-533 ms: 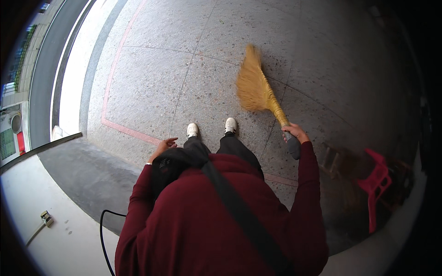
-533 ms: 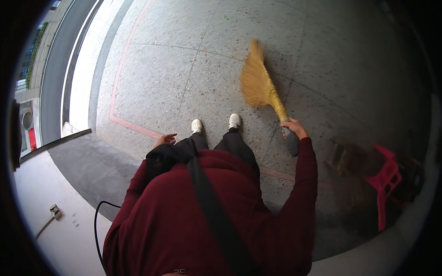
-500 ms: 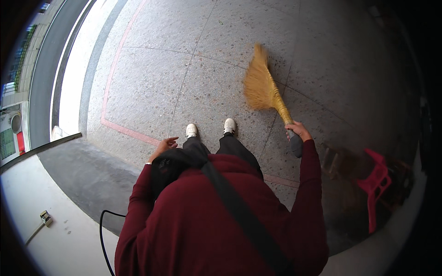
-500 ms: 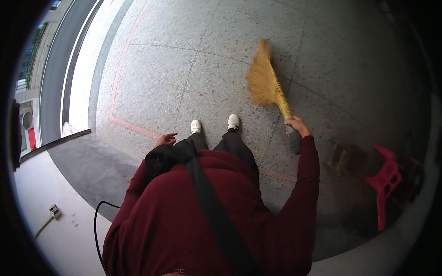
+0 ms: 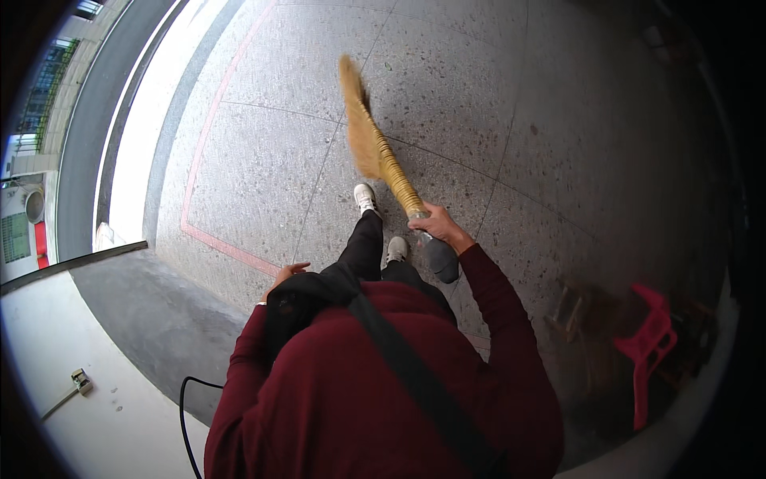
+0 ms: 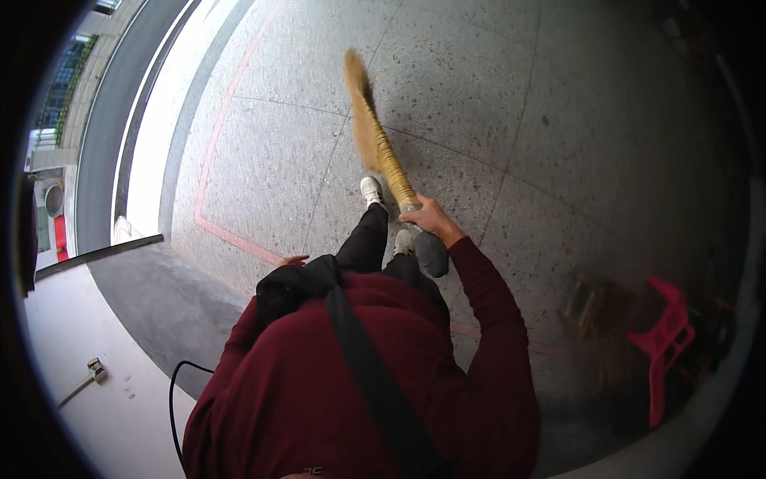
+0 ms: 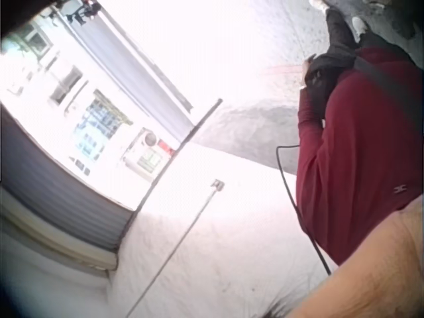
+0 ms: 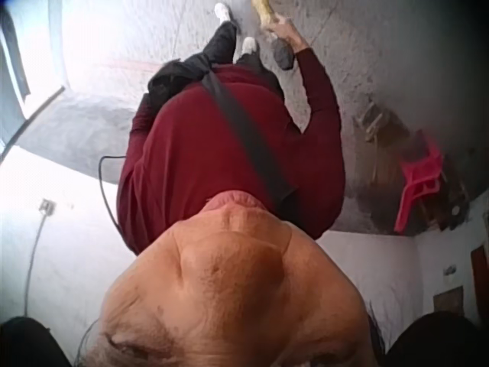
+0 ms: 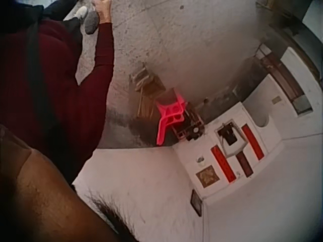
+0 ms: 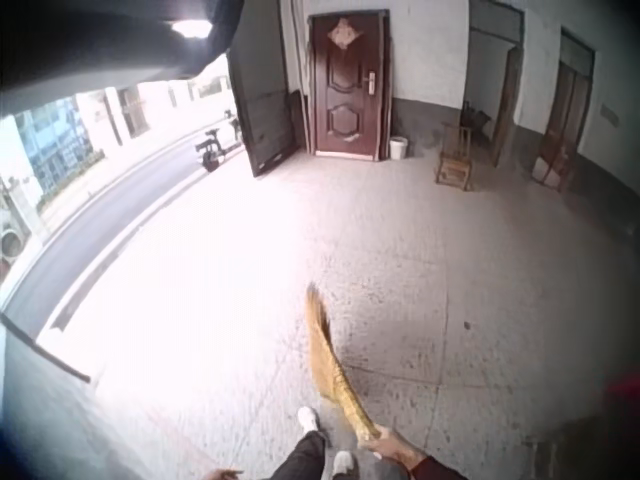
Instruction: The person sweeps a tiled floor with a traditional straw broom, moving from an indoor cluttered area to an outdoor patio. They sweep around furniture, including a wooden chair and a pink plastic chair, and clear debris toward the street. The person briefly moves a wooden chair to sweep underneath it.
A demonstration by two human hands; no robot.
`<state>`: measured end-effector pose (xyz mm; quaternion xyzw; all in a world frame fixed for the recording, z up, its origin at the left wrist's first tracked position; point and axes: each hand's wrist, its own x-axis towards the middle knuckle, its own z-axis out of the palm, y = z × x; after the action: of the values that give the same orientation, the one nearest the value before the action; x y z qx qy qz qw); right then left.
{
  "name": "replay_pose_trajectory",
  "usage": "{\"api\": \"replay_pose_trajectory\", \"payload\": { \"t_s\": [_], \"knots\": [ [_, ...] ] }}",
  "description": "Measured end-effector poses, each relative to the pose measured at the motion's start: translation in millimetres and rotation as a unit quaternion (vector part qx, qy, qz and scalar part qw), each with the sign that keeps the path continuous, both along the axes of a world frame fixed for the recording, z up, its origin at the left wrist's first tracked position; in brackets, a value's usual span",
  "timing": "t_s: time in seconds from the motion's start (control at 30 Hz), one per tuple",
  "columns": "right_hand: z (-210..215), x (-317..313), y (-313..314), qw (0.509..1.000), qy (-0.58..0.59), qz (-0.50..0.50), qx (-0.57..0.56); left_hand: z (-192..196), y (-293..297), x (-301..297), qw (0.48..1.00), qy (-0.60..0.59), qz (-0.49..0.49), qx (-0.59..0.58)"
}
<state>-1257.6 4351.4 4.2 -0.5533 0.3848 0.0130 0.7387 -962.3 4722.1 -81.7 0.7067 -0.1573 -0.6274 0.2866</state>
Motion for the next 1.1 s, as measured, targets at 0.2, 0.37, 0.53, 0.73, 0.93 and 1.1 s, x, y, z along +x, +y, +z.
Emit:
{"api": "replay_pose_trajectory", "payload": {
  "t_s": [0.2,0.37,0.53,0.73,0.93,1.1],
  "knots": [
    [-58,168,-10,0.990,0.001,0.133,0.055,-8,-65,45,1.000,-0.023,0.000,-0.021],
    [-128,255,-72,0.977,0.036,0.207,-0.046,18,-116,79,0.998,-0.057,0.019,-0.026],
    [-93,233,-160,0.958,0.079,0.032,0.272,-25,-91,121,0.999,-0.045,0.010,0.013],
    [-38,114,-228,0.939,0.096,-0.180,0.276,-35,-111,159,0.999,-0.033,-0.021,-0.001],
    [-27,22,-286,0.930,0.146,-0.309,0.135,-13,-189,174,0.992,-0.093,-0.082,-0.012],
    [-59,25,-295,0.938,0.142,-0.316,-0.027,-4,-225,170,0.995,-0.052,-0.085,-0.002]
  ]
}}
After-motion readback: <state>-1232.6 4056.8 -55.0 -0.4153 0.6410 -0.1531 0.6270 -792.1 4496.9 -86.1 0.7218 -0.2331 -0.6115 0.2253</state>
